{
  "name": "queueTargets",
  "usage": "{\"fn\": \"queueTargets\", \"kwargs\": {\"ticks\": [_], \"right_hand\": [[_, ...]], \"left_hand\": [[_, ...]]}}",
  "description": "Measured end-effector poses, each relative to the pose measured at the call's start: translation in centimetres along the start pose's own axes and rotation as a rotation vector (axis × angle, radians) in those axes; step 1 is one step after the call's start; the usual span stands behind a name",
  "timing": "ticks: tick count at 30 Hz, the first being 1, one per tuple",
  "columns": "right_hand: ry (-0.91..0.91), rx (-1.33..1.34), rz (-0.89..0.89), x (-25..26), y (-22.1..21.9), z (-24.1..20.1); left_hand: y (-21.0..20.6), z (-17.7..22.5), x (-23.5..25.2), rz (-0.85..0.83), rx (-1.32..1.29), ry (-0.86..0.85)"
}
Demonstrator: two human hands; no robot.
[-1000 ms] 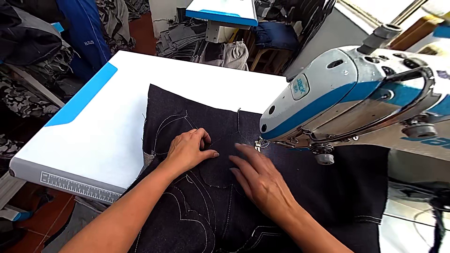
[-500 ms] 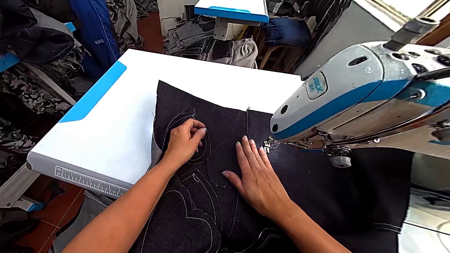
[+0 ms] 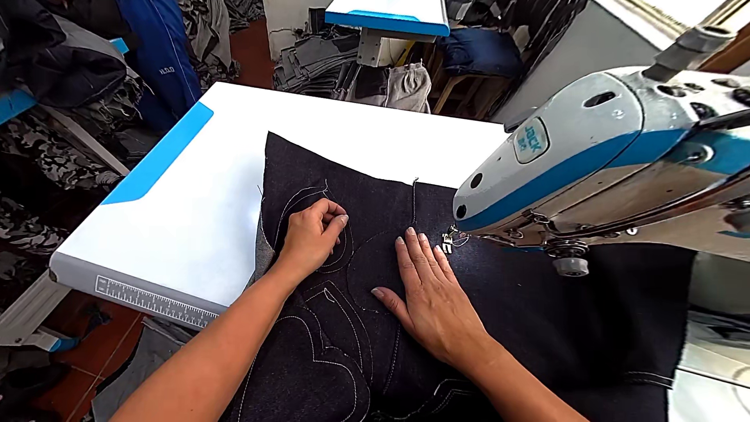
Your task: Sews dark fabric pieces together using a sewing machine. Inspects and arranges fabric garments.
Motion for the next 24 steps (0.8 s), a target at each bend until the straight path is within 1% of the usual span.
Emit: {"fn": "queueTargets", "kwargs": {"ticks": [6,9,15,24], "right_hand": [[0.001,0.085,-0.052,0.11,0.14,0.23],[0.008,0.116,-0.051,0.05,0.38,0.21],[0.003,0.103,-0.051,-0.24,0.35,-0.07],[-0.067,0.077,-0.040,0.13,0.28,-0.40]], "left_hand": [[-0.16,0.17,-0.04,0.009,0.046,-0.023],[-0.26,0.13,0.00,0.011,0.048,-0.017],[-0.27,0.16,0.05,0.008,0.062,-0.028],[-0.28,0.26,-0.12,0.016,0.109,-0.063]]}}
Point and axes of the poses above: each hand's wrist, its own x-axis towards the middle knuckle, its own y-axis out of the back of the hand, z = x × y, the point moved 5 cm from there along x, towards the middle knuckle, and after that the axes turned 9 degrees about -z, right-handed, at the moved point
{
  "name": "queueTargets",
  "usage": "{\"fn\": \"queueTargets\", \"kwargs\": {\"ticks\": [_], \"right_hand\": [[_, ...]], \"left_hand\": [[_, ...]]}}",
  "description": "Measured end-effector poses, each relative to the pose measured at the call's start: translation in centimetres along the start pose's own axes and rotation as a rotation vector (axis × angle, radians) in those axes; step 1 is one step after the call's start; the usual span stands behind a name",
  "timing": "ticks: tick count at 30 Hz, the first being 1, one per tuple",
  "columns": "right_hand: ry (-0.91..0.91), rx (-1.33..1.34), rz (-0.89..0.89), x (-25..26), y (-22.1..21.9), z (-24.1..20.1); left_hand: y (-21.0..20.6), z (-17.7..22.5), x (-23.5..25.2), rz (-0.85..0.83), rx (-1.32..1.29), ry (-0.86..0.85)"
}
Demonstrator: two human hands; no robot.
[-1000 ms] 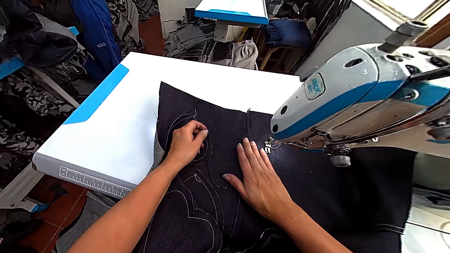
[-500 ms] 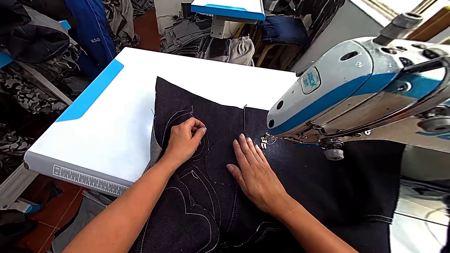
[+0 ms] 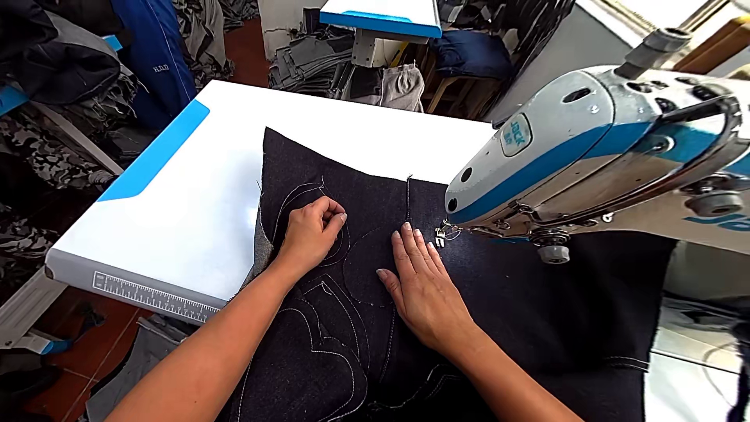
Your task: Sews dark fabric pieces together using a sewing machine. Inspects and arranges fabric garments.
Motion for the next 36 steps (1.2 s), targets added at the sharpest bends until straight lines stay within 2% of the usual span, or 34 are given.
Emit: {"fn": "queueTargets", "kwargs": {"ticks": [16,20,22,24,28,31,33,36], "right_hand": [[-0.011,0.010,-0.024,0.5,0.1,0.2],[0.033,0.254,-0.019,0.4,1.3,0.8],[0.059,0.411,-0.010,0.2,2.5,1.4],[0.091,0.458,0.017,0.2,2.8,1.9],[0.089,0.437,0.052,0.3,2.2,1.8],[0.070,0.445,0.093,0.2,2.5,2.0],[0.078,0.440,0.126,-0.3,2.8,2.6],[0.290,0.214,0.126,-2.7,3.5,3.8]], "left_hand": [[0.0,0.1,-0.1,-0.002,0.034,-0.019],[-0.4,0.6,0.1,-0.025,0.166,-0.069],[-0.6,1.5,0.1,-0.116,0.282,-0.091],[-1.3,3.0,0.0,-0.215,0.389,-0.122],[-4.7,6.1,-0.9,-0.298,0.428,-0.301],[-7.5,6.1,-2.2,-0.284,0.380,-0.322],[-8.4,5.8,-3.2,-0.243,0.469,-0.373],[-8.7,5.6,-4.2,-0.295,0.600,-0.340]]}}
Point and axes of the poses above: each hand's wrist, its own x-axis towards the middle knuckle, its own y-axis out of the back of the hand, z = x × y, the point moved 5 cm from there along x, towards the middle knuckle, and after that the axes turned 9 degrees about -z, right-handed, at the moved point
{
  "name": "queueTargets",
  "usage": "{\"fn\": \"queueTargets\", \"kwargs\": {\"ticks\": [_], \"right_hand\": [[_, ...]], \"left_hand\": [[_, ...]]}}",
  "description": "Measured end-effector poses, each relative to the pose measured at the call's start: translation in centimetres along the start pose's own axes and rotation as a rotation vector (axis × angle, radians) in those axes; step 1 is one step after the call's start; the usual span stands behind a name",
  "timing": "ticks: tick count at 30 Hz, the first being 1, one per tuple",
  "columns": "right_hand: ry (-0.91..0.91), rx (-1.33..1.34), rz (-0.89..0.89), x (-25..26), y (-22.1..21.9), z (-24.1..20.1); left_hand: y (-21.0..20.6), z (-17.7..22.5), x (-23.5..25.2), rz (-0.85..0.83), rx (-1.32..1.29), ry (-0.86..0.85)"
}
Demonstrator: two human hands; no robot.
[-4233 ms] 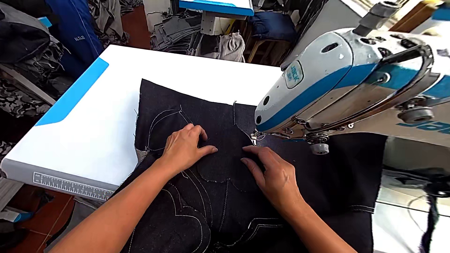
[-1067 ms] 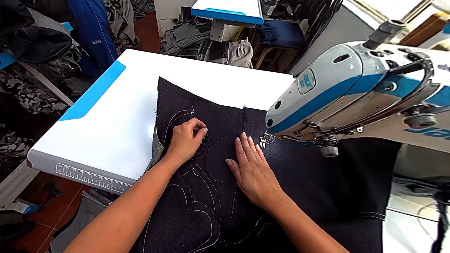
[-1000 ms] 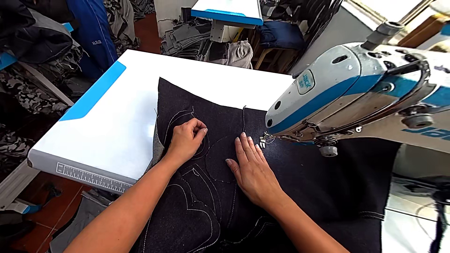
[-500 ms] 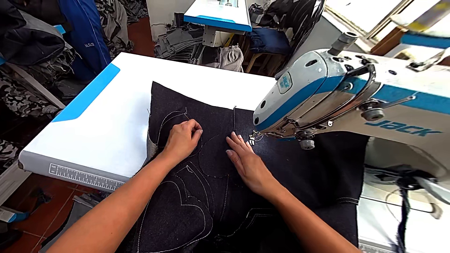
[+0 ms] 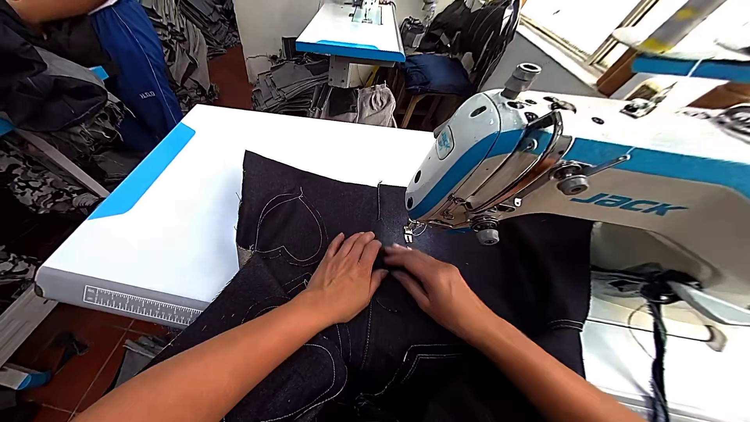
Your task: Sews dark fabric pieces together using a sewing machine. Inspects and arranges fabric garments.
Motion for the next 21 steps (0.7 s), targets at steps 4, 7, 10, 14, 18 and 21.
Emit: {"fn": "queueTargets", "kwargs": {"ticks": [4,7,10,14,18,21], "right_hand": [[0.276,-0.176,-0.177,-3.6,1.8,1.7],[0.297,-0.071,-0.182,-4.5,1.5,3.6],[0.244,-0.033,-0.129,-3.8,0.8,3.8],[-0.025,-0.080,-0.037,-2.0,-0.7,1.3],[-0.279,-0.122,0.028,-3.3,-3.5,-4.2],[-0.285,-0.157,0.117,-6.1,-3.8,-6.3]], "left_hand": [[-0.3,0.4,-0.6,-0.183,0.031,0.087],[-0.4,0.2,-0.4,-0.199,0.047,0.089],[-0.2,-1.6,1.0,-0.164,0.046,0.001],[0.9,-5.6,4.8,-0.197,0.074,-0.275],[1.4,-6.1,5.5,-0.273,0.112,-0.558],[0.8,-4.2,3.3,-0.269,0.149,-0.595]]}}
Point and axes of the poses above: each hand's wrist, its own x-axis towards the middle knuckle, its own y-axis out of the back of the hand, z = x × y, the point moved 5 cm from there along x, towards the middle knuckle, and after that the axes turned 9 degrees about -z, right-handed, at the moved point
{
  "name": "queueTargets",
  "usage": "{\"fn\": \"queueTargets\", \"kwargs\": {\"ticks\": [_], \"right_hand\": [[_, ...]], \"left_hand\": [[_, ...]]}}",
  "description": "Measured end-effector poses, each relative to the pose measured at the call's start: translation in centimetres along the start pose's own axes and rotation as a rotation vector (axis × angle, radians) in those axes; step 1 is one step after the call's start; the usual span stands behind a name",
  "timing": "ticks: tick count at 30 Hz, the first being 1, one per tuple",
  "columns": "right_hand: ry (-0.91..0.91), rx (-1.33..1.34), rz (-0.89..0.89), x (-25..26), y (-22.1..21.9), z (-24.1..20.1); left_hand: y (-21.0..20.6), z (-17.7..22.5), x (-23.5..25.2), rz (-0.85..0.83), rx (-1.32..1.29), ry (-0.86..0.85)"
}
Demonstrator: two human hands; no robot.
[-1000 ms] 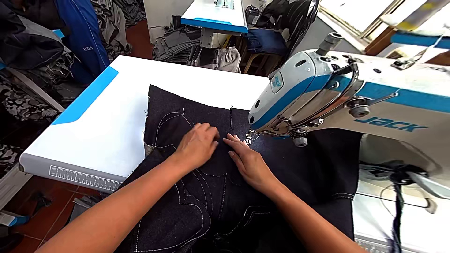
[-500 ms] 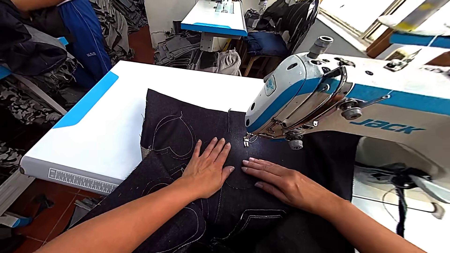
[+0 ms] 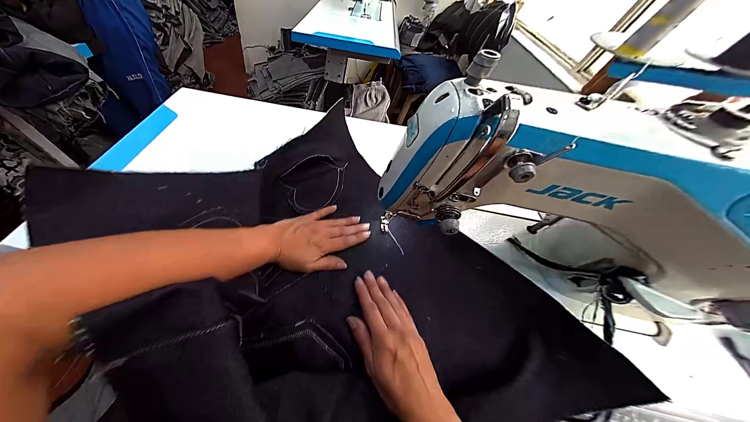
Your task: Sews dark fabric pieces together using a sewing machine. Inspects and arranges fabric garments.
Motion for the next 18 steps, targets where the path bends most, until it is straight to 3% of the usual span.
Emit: {"fn": "queueTargets", "kwargs": {"ticks": [4,18], "right_hand": [[0.012,0.001,0.024,-0.8,0.4,0.1],[0.042,-0.071,-0.004,-0.7,0.5,0.1]], "left_hand": [[-0.6,1.7,-1.2,0.034,-0.005,0.066],[-0.5,1.6,-1.6,0.042,-0.063,0.110]]}}
Point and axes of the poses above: each hand's wrist, its own x-axis towards the middle knuckle, its own y-axis out of the back of the hand, z = x × y, the point moved 5 cm from there along x, towards the middle knuckle, and after that the axes turned 9 degrees about -z, right-handed, at the moved point
